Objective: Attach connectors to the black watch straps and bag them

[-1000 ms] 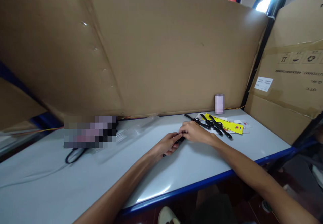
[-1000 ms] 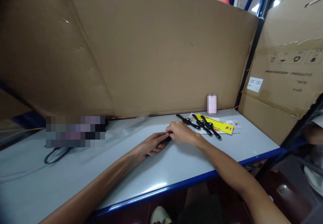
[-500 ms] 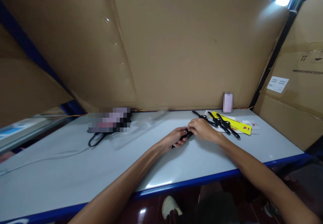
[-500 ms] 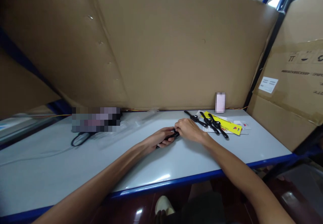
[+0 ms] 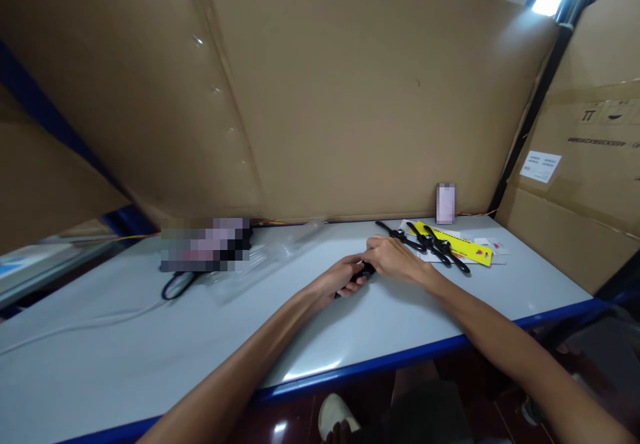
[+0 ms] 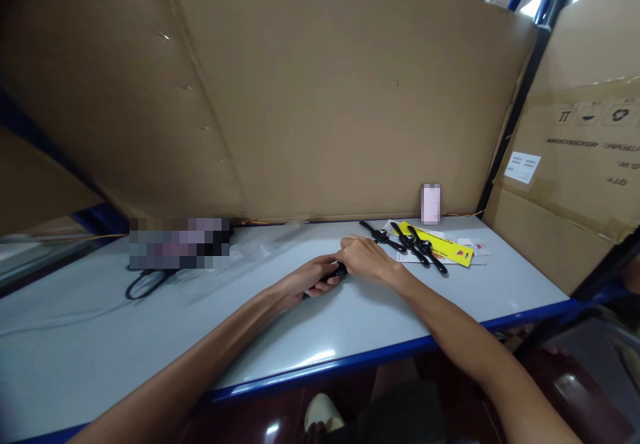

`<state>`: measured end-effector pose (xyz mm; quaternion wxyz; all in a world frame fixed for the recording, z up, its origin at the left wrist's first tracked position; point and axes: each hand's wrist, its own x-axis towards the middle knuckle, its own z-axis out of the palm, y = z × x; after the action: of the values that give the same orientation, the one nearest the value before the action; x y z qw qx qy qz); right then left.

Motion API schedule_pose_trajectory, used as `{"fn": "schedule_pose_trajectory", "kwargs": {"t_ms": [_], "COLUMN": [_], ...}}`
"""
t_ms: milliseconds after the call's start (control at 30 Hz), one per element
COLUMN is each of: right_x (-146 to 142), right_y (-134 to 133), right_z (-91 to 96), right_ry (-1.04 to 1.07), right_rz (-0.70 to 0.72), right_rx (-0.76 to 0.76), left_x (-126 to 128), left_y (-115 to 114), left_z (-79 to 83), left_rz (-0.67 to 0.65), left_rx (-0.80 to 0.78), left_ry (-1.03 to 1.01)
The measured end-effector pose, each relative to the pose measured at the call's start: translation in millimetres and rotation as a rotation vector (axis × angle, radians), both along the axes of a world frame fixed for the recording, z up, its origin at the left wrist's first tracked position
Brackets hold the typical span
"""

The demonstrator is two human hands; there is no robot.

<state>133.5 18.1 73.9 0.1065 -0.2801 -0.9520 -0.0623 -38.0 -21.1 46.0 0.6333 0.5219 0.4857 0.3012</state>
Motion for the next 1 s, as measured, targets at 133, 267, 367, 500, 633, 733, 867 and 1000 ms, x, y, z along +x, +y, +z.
{"fn": "schedule_pose_trajectory", "kwargs": {"t_ms": [133, 267, 367, 500, 633, 733, 867, 1000], "right_x": [-1, -4, -7, -10, -8, -5, 2, 7], "right_y": [1, 3, 3, 2, 3, 3, 5, 9], "right_z": [-1.9, -8.7, -13.5, -13.0, -9.5, -7.9, -4.9, -2.7], "right_ry": [0.037, 0.152, 0.305, 0.438, 0.445, 0.382, 0.315, 0.28], "right_rz": [-0.013, -0.079, -0.18, -0.303, -0.279, -0.256, -0.164, -0.013], "right_rx": [-0.038, -0.129, -0.24, -0.374, -0.393, -0.327, -0.219, -0.219], "left_x": [-1, -3, -4, -4, -3, -3, -4, -5], "left_y": [1, 3, 4, 1, -1, -1, 2, 4], "left_z": [-0.4, -3.0, -3.5, -0.4, 2.1, 1.4, -2.0, -4.6], "left_rz": [-0.02, -0.039, -0.05, -0.05, -0.045, -0.038, -0.032, -0.033], "left_rx": [-0.006, -0.006, -0.009, -0.018, -0.022, -0.035, -0.036, -0.037], "left_ry": [0.004, -0.005, -0.008, 0.023, 0.019, 0.002, -0.028, -0.033]}}
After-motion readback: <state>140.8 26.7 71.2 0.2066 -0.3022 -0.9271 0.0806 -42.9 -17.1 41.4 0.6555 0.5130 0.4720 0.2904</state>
